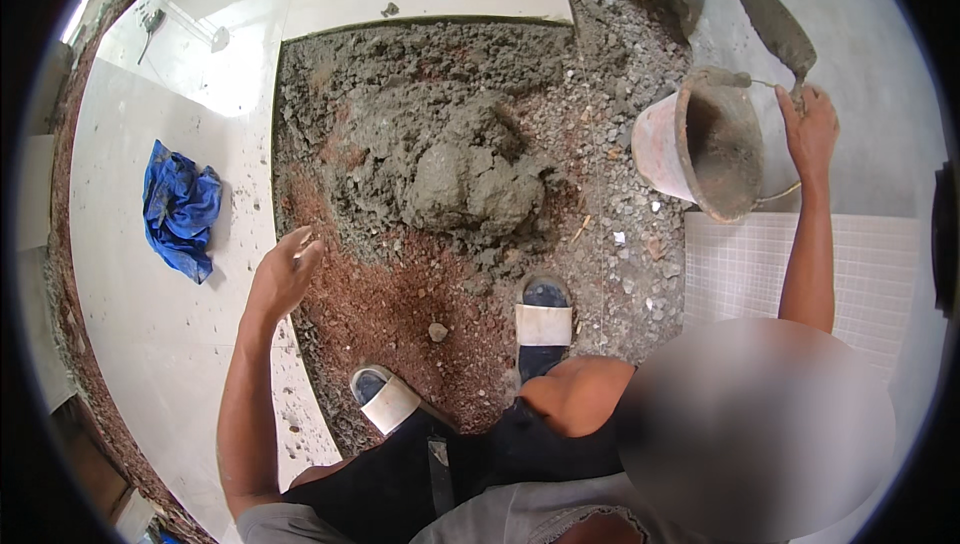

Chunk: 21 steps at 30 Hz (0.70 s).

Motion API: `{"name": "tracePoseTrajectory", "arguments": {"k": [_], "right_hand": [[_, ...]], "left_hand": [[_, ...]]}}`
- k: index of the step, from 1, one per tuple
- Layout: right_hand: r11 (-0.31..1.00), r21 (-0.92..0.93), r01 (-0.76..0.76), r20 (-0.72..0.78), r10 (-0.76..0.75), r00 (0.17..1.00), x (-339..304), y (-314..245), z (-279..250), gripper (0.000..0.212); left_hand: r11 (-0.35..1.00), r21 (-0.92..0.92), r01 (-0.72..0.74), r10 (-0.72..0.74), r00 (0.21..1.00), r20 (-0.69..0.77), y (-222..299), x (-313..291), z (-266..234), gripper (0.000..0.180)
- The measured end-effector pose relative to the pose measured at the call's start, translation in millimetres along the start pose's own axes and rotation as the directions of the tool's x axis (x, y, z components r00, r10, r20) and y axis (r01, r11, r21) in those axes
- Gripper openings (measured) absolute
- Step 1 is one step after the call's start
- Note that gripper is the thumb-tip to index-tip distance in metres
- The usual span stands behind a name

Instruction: The person places a large white tile onto a prepared bed of cement on the floor, taps it with a rubber mallet to level it, and then spreads additional cement with a trowel to prepare the adjacent area for the next tile.

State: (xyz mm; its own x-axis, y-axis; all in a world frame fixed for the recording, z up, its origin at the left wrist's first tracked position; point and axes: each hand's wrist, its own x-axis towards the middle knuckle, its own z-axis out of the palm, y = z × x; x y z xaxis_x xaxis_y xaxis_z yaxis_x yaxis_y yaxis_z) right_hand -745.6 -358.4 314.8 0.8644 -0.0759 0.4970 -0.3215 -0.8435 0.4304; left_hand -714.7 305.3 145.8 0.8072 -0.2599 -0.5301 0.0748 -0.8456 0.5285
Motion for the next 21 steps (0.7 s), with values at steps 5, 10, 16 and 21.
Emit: {"name": "tracePoseTrajectory", "arguments": {"k": [5,10,16,21], "right_hand": [[0.882,0.458,-0.109,0.54,-0.179,0.823,-47.3,-111.3,-65.7,0.039],[0.72,0.693,0.04,0.61,-0.614,0.501,-149.2,-222.4,-66.2,0.043],[0.87,0.491,0.041,0.769,-0.455,0.448,-152.0,-264.6,0.3,0.043],[0.878,0.471,-0.087,0.788,-0.374,0.489,-158.9,-267.5,26.4,0.045]], "left_hand": [[0.987,-0.124,0.098,-0.091,0.994,0.064,-44.1,-11.7,34.4,0.055],[0.99,-0.137,0.038,-0.032,0.998,0.046,-57.7,-12.7,43.1,0.052],[0.991,-0.112,0.073,-0.071,0.997,0.021,-67.1,-15.4,37.4,0.052],[0.986,-0.133,0.103,-0.105,0.994,-0.006,-85.9,-19.5,33.6,0.055]]}}
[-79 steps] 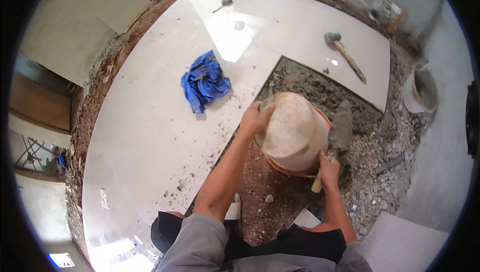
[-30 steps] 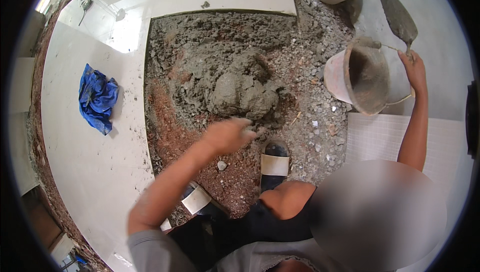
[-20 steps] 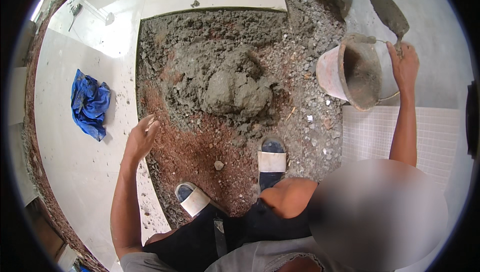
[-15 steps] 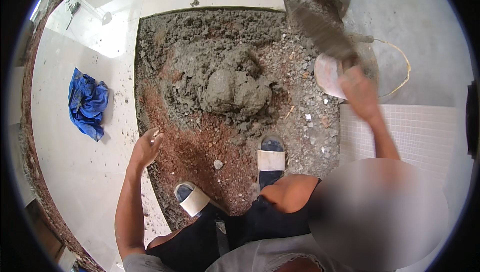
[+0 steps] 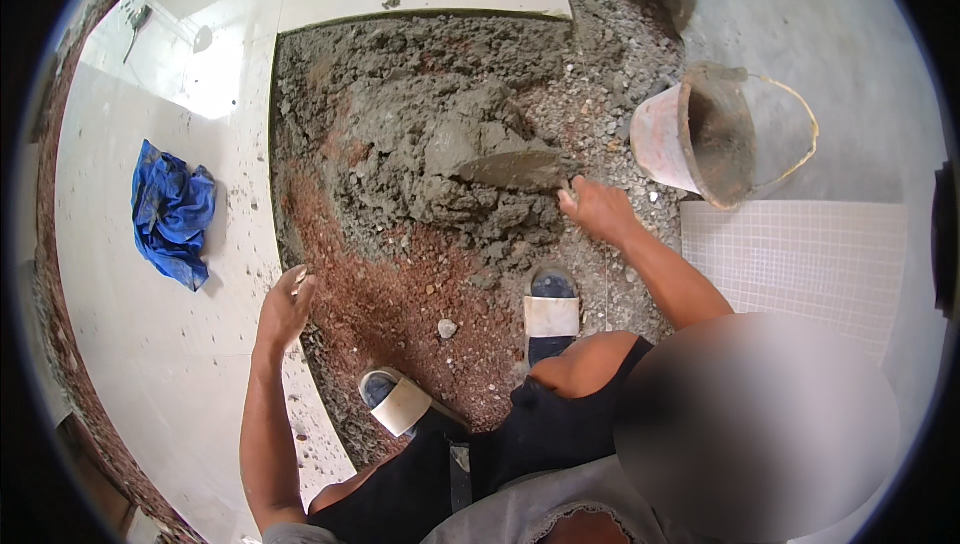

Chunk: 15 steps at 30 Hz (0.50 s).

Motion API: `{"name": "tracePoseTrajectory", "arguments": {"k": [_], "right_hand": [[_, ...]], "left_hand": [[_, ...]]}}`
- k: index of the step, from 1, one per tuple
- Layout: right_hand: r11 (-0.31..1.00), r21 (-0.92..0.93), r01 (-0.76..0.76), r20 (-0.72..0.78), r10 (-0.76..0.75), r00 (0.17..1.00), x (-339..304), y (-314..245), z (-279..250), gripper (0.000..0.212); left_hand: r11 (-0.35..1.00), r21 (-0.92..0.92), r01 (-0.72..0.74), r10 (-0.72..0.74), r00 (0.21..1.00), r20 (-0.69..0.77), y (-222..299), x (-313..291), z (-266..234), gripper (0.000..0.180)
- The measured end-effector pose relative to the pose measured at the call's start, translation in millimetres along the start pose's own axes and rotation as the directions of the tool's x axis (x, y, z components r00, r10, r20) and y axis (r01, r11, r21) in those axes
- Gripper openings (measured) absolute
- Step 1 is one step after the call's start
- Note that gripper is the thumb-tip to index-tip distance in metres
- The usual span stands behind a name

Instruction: The person places a large white tile onto a prepared bed of cement on the floor, taps it with a rubber mallet to level it, and then spreads additional cement with a trowel to prepare the adjacent area for the next tile.

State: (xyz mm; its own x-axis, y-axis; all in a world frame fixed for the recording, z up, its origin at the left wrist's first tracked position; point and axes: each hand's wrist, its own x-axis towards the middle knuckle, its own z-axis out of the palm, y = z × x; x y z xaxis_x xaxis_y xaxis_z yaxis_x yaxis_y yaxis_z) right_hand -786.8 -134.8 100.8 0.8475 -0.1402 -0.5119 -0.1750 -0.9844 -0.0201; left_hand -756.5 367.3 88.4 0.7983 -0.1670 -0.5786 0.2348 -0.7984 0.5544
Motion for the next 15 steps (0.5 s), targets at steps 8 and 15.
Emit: {"name": "tracePoseTrajectory", "arguments": {"k": [8,15], "right_hand": [[0.91,0.328,-0.252,0.294,0.155,0.943,46.4,-20.8,-33.5,0.053],[0.994,0.105,0.005,-0.007,-0.005,1.0,-22.2,-27.1,-62.5,0.053]], "left_hand": [[0.999,-0.016,-0.048,0.048,0.999,-0.02,9.6,-0.2,-8.7,0.053],[0.988,-0.152,-0.025,-0.001,0.986,-0.169,-17.8,-7.4,-22.4,0.05]]}}
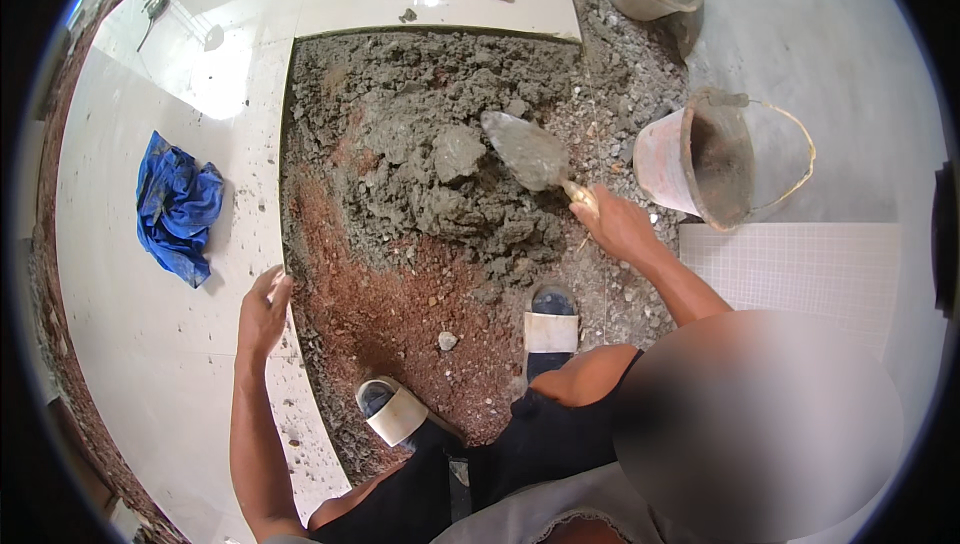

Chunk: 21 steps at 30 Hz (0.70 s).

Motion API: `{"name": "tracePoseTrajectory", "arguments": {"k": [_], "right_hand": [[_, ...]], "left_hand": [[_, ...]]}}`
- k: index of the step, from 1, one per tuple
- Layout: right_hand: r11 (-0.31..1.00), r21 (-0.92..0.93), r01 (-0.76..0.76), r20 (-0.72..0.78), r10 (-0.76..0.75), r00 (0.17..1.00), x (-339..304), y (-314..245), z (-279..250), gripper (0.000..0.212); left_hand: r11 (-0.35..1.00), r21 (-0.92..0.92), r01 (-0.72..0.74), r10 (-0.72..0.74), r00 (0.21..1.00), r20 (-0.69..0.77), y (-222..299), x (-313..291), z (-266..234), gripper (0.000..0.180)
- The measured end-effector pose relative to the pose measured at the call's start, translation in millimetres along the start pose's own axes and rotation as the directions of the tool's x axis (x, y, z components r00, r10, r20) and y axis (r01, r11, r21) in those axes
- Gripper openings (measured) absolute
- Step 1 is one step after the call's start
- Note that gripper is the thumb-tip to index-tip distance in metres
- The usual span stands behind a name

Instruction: The person places a large white tile onto a prepared bed of cement on the floor, taps it with a rubber mallet to level it, and then spreads additional cement with a trowel to prepare the adjacent area for the next tile.

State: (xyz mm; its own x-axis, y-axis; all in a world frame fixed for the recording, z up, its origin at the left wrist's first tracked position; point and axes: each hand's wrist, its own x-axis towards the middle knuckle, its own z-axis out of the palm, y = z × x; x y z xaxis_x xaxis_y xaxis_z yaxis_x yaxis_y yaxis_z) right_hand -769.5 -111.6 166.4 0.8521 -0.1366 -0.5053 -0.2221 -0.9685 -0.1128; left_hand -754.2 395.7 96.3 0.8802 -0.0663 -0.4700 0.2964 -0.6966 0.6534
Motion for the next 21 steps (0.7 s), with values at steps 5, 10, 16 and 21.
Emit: {"name": "tracePoseTrajectory", "arguments": {"k": [5,10,16,21], "right_hand": [[1.0,-0.015,0.0,0.048,0.001,0.999,89.2,-6.3,-12.5,0.051],[0.995,0.059,-0.081,-0.036,0.083,0.996,127.0,39.7,6.0,0.058],[0.995,0.056,-0.08,0.103,0.074,0.992,85.8,52.5,-17.5,0.065],[0.996,-0.068,-0.065,-0.057,0.061,0.997,115.6,-1.1,-56.7,0.063]], "left_hand": [[0.997,0.05,0.061,-0.058,0.997,-0.056,-14.1,16.3,-7.3,0.05],[0.999,0.035,0.022,-0.019,0.995,-0.098,-8.9,22.2,-6.7,0.051],[0.999,-0.016,0.05,-0.052,0.987,-0.15,-27.0,16.6,-19.6,0.048],[0.998,0.011,0.056,-0.053,0.982,-0.182,-31.6,31.3,-15.5,0.045]]}}
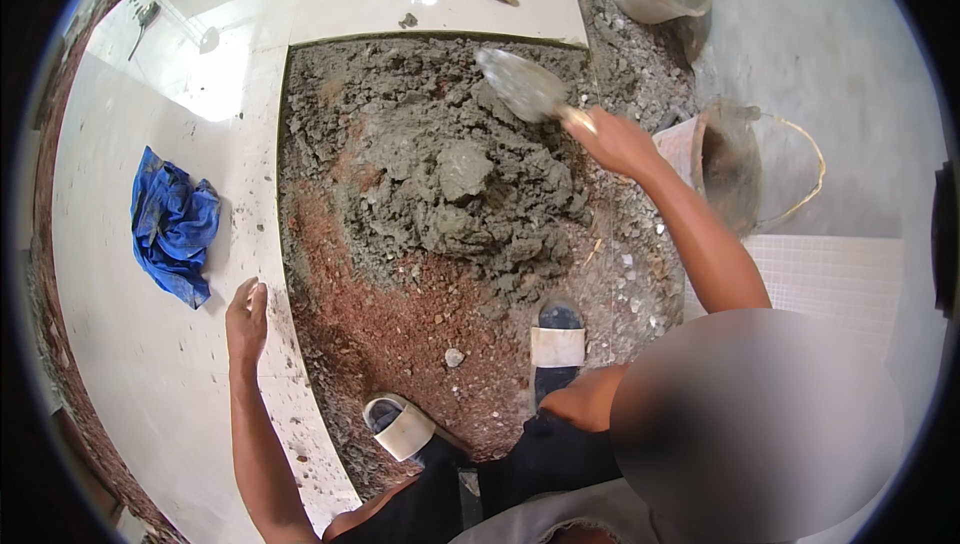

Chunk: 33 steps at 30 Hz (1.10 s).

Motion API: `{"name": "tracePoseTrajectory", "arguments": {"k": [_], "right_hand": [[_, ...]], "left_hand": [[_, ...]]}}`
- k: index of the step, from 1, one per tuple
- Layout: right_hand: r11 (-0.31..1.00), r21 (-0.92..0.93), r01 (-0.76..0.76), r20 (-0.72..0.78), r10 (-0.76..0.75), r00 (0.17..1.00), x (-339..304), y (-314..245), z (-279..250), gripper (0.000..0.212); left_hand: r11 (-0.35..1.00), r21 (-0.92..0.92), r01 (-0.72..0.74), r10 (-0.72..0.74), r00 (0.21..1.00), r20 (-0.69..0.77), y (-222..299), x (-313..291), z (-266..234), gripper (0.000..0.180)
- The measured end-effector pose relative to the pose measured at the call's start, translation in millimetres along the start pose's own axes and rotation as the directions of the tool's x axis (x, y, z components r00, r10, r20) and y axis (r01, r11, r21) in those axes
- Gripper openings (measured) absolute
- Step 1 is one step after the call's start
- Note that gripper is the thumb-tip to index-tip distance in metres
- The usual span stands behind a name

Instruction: The person places a large white tile onto a prepared bed of cement on the floor, taps it with a rubber mallet to level it, and then spreads additional cement with a trowel to prepare the adjacent area for the next tile.

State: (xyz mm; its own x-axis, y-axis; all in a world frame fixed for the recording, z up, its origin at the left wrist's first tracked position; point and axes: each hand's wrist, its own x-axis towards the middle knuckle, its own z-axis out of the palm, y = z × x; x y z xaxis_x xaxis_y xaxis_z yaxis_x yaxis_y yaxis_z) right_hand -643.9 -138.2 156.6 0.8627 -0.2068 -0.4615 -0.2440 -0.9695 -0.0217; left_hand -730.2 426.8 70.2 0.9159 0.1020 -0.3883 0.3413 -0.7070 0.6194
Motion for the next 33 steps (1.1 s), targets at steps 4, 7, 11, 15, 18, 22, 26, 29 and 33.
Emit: {"name": "tracePoseTrajectory", "arguments": {"k": [4,7,11,15,18,22,26,29,33], "right_hand": [[1.0,-0.003,-0.018,0.04,0.018,0.999,40.8,9.3,19.7,0.058],[0.991,0.054,-0.123,0.104,0.117,0.988,9.4,53.0,40.5,0.059],[0.987,0.135,-0.091,-0.023,0.095,0.995,-80.5,67.3,52.2,0.053],[0.976,0.139,-0.165,0.108,0.151,0.983,-123.6,40.9,71.2,0.05],[0.975,0.018,-0.221,0.125,0.217,0.968,-89.1,40.9,86.7,0.048],[0.92,0.011,-0.392,0.071,0.39,0.918,-36.6,56.2,100.1,0.055],[0.879,0.146,-0.455,0.151,0.435,0.888,-8.0,47.8,76.8,0.065],[0.878,0.174,-0.446,0.184,0.416,0.891,2.6,33.7,42.4,0.066],[0.8,0.239,-0.55,0.254,0.495,0.831,2.3,24.5,30.2,0.067]], "left_hand": [[0.991,0.071,-0.114,0.117,0.992,-0.041,2.6,8.1,10.7,0.042],[0.967,0.153,-0.204,0.221,0.97,-0.105,-12.7,14.6,10.1,0.039],[0.926,0.359,-0.118,0.223,0.938,-0.266,-49.8,50.8,1.5,0.039],[0.855,0.519,-0.02,0.292,0.846,-0.447,-74.7,116.7,0.4,0.047],[0.831,0.518,0.204,0.117,0.846,-0.521,-83.9,148.6,18.7,0.063],[0.78,0.53,0.333,0.058,0.804,-0.592,-93.5,157.4,32.2,0.075],[0.765,0.55,0.336,0.054,0.817,-0.575,-98.0,158.4,29.5,0.075],[0.725,0.594,0.348,0.064,0.824,-0.562,-97.0,160.5,29.5,0.074],[0.715,0.597,0.365,0.036,0.833,-0.553,-90.7,158.6,31.1,0.075]]}}
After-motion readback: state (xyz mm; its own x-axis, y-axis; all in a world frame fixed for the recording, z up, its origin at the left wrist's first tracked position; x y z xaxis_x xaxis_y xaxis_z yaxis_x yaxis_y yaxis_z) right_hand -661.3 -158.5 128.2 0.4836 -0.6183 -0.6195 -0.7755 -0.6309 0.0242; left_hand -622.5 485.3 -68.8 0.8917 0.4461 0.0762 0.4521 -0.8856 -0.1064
